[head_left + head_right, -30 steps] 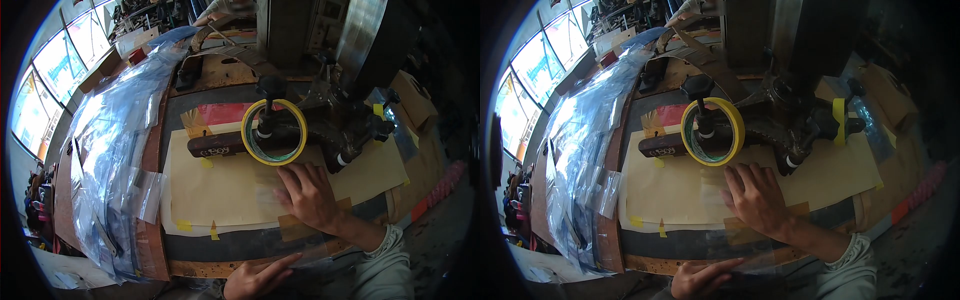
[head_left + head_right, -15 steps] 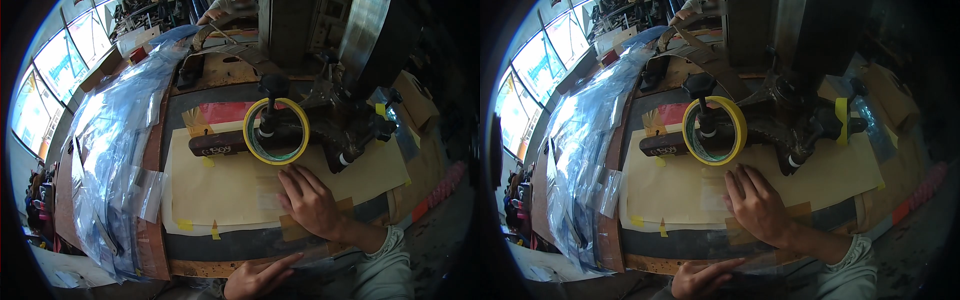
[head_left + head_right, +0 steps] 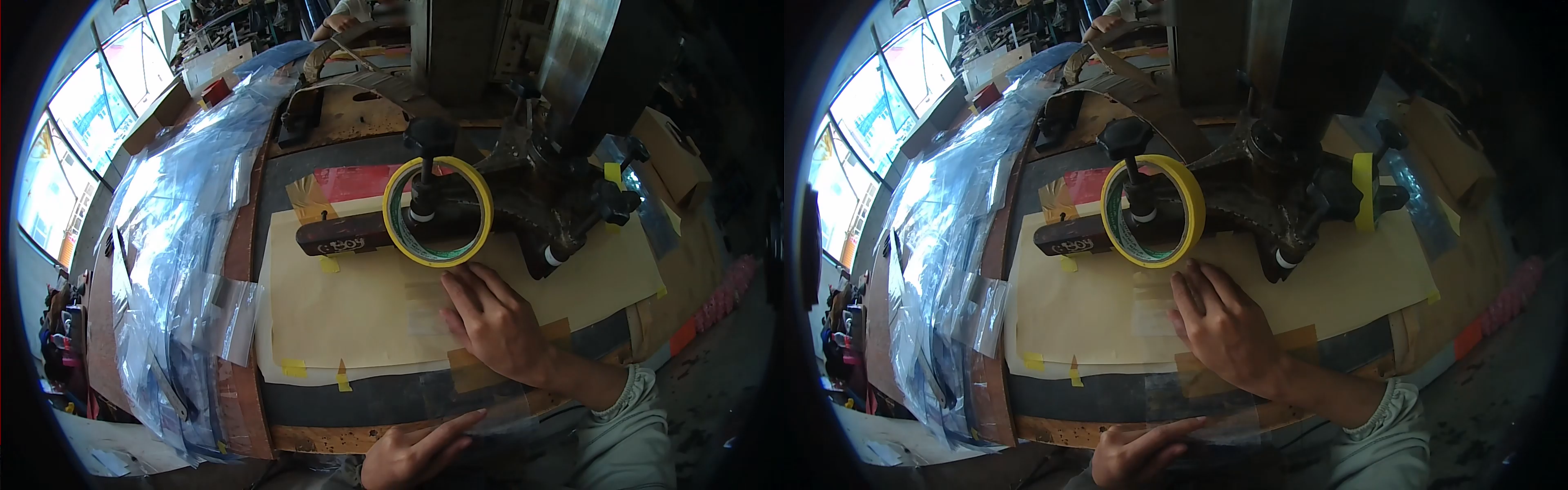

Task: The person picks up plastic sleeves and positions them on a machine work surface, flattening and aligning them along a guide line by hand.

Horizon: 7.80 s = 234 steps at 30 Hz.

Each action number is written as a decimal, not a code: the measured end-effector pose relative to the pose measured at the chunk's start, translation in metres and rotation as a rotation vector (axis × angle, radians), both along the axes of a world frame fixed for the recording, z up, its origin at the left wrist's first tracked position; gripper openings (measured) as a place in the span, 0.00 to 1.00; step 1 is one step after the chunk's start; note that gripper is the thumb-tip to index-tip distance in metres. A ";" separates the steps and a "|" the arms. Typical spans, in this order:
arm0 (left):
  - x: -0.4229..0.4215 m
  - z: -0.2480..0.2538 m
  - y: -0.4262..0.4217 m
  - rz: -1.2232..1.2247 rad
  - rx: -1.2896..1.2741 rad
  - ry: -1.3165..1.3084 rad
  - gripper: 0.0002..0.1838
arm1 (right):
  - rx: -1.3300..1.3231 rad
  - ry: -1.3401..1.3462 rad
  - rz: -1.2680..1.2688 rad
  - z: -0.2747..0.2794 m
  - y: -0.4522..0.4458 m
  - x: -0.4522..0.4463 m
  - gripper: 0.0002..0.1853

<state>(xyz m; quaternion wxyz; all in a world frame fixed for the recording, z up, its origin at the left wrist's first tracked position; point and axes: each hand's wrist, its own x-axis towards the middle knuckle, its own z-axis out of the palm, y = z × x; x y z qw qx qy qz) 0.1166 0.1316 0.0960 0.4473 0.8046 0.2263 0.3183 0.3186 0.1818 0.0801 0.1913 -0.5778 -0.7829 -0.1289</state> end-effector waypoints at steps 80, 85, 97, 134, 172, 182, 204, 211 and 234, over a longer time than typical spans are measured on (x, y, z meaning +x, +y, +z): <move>0.001 -0.004 -0.001 0.109 -0.029 0.140 0.14 | 0.083 0.174 0.092 -0.013 0.003 0.012 0.23; 0.003 -0.021 0.004 0.162 0.006 -0.014 0.13 | -0.065 0.313 0.149 0.001 -0.025 0.006 0.23; 0.006 -0.023 0.008 0.199 -0.031 0.038 0.11 | 0.017 0.761 0.021 -0.016 -0.073 -0.020 0.14; 0.006 -0.035 0.015 0.109 0.037 -0.099 0.11 | 0.022 0.799 0.023 -0.015 -0.075 -0.014 0.13; 0.008 -0.043 0.019 0.148 0.055 -0.121 0.10 | 0.018 0.789 0.047 -0.016 -0.073 -0.013 0.13; 0.006 -0.039 0.017 0.159 0.052 -0.079 0.11 | 0.012 0.789 0.047 -0.016 -0.073 -0.012 0.13; 0.005 -0.039 0.017 0.138 0.036 -0.084 0.11 | 0.017 0.803 0.058 -0.019 -0.073 -0.012 0.12; 0.002 -0.034 0.016 0.042 0.051 -0.088 0.12 | 0.015 0.788 0.036 -0.018 -0.072 -0.012 0.12; -0.024 -0.023 0.002 -0.131 -0.306 -0.185 0.13 | -0.192 0.996 0.012 0.001 -0.093 -0.034 0.14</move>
